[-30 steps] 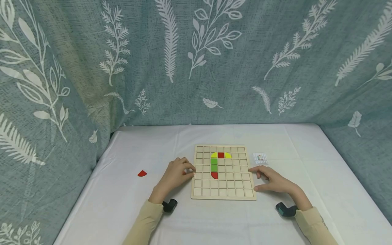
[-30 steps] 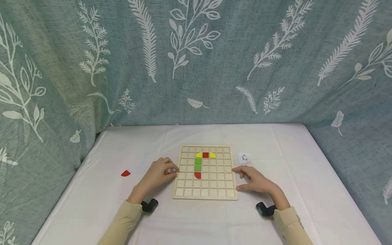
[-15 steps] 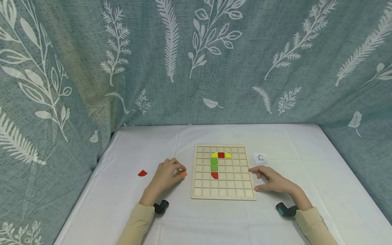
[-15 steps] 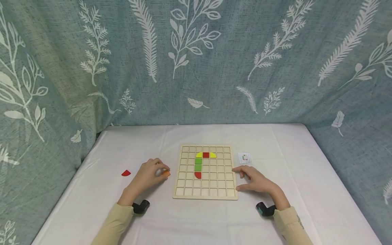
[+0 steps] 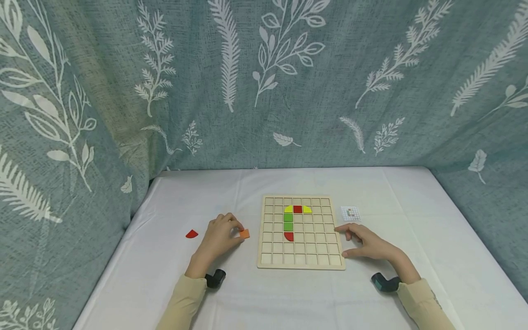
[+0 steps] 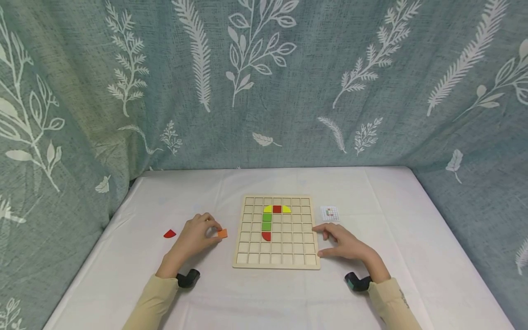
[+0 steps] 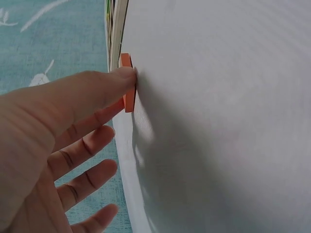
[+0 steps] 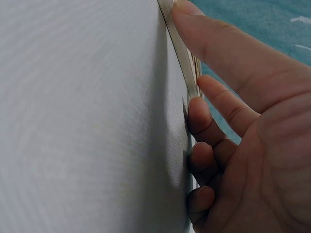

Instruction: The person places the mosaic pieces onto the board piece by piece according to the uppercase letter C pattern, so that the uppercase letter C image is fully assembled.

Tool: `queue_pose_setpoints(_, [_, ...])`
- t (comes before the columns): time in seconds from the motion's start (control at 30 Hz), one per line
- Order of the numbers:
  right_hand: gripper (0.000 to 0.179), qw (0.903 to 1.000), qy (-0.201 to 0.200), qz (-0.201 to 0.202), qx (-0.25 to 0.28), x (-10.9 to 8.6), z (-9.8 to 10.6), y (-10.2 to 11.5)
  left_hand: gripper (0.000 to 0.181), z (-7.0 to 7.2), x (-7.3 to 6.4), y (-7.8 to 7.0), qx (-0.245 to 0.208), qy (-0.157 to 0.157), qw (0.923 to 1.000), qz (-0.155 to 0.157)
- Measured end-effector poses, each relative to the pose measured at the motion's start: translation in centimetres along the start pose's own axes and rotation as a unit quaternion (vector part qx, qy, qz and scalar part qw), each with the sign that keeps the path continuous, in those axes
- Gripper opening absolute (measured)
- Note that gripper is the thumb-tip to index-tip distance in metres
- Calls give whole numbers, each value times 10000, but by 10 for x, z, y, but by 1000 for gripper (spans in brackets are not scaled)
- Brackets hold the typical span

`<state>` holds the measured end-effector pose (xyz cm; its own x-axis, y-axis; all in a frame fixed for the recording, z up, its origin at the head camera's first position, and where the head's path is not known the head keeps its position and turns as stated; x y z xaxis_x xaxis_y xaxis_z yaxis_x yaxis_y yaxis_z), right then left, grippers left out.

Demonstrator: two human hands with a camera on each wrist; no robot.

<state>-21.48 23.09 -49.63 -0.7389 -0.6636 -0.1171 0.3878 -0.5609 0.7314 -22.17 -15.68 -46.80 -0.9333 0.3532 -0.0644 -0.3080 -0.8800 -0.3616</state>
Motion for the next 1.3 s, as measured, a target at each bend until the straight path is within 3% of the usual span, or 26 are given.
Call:
queue_pose_setpoints(0.5, [61, 9998, -39, 177, -66, 1, -1, 0, 20, 2, 2, -6, -35, -45, 9999, -155])
queue_pose_setpoints(0.87, [65, 10000, 9, -48, -64, 1, -1, -3, 20, 2, 8, -26, -159, -115, 9985, -509])
queue_pose_setpoints(1.3, [63, 10000, 44, 67, -20, 1, -1, -2, 19, -6, 19, -48, -74, -29, 9959, -906])
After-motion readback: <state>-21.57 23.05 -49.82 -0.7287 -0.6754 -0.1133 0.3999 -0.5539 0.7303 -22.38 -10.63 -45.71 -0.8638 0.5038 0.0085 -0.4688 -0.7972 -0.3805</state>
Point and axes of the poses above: each hand's wrist, its own x-axis towards the middle knuckle, its own z-axis out of the back of the hand, y = z × x, the point moved 4 cm from there along x, towards the middle knuckle, and after that the axes turned 12 degrees about y, right-handed, at the moved point
